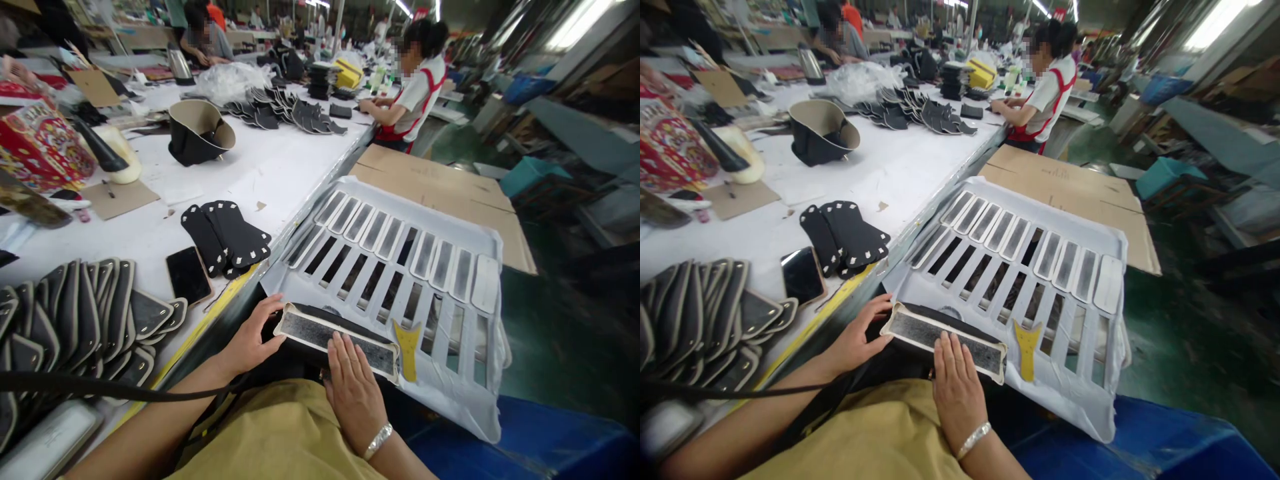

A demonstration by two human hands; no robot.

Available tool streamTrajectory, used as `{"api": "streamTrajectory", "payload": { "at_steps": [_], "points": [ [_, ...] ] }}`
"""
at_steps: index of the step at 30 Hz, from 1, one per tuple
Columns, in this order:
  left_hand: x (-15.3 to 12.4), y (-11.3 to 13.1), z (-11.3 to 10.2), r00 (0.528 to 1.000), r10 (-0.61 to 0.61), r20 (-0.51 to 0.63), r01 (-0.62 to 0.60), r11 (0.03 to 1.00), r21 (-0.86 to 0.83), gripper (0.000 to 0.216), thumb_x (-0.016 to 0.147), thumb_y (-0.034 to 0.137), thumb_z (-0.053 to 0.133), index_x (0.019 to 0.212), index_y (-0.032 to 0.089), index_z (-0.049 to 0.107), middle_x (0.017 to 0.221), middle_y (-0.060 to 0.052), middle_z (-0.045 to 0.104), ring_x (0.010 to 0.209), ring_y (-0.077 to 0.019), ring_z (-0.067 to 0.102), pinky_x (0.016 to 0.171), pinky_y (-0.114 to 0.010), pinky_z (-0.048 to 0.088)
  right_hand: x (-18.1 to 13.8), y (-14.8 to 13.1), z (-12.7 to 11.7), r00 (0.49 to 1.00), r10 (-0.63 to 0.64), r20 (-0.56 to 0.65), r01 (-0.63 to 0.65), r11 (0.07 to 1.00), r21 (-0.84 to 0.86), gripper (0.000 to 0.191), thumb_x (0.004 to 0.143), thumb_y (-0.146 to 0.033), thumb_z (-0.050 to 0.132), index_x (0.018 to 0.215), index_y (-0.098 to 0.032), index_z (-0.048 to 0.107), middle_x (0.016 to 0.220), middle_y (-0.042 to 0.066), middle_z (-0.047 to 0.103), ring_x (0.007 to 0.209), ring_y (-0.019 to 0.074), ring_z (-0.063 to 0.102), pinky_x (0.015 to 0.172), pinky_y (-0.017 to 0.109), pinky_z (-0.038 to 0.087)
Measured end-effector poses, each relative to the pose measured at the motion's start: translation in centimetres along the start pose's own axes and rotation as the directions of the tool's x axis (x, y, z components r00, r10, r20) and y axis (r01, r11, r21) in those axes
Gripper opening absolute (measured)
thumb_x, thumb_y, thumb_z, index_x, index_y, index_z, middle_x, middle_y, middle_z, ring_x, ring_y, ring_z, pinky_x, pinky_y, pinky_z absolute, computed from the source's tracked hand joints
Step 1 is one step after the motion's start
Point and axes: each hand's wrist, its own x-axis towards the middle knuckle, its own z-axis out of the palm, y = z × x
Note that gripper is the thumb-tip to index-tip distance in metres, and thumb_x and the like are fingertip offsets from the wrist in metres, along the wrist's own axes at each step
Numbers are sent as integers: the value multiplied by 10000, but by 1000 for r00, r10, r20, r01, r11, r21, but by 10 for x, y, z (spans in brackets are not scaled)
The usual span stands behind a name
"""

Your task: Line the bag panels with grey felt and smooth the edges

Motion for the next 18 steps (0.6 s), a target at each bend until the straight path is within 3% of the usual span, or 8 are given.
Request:
{"api": "streamTrajectory", "payload": {
  "at_steps": [3,7,11,14,18],
  "points": [
    [-4,-5,11,991,-130,-14,127,983,-131,796,753,316,639,1409,212,201,1456,-121,276,1264,-262,389,1032,-407,358,-16,8,-5,999,42,4,-42,999,1,592,826,-341,525,1337,-70,401,1444,140,328,1348,276,248,1100,424,206],
    [-8,-4,28,970,-244,8,240,948,-211,841,745,347,646,1429,185,184,1432,-110,350,1304,-269,340,1102,-411,232,-24,9,-10,999,40,-11,-40,999,-20,616,829,-386,526,1344,-76,390,1435,151,342,1343,288,257,1096,446,191],
    [-9,-6,31,964,-264,-7,250,922,-296,803,755,343,643,1418,199,214,1420,-87,373,1294,-248,358,1101,-377,232,-22,15,-18,999,-23,-40,22,999,-24,666,824,-455,538,1333,-48,398,1408,187,375,1319,315,299,1074,469,231],
    [-6,-12,24,961,-269,63,275,912,-306,827,707,367,696,1391,188,267,1369,-93,433,1255,-265,401,1081,-382,263,-7,28,-24,998,-10,-57,12,999,36,545,851,-377,520,1293,-65,453,1359,171,450,1278,294,373,1053,465,291],
    [5,-18,12,971,-175,165,224,906,-358,871,650,422,729,1371,171,309,1356,-107,441,1243,-292,402,1072,-396,262,31,48,-34,996,24,88,-45,970,240,391,858,-256,498,1217,-107,538,1291,144,524,1202,252,467,1015,423,376]
  ]
}}
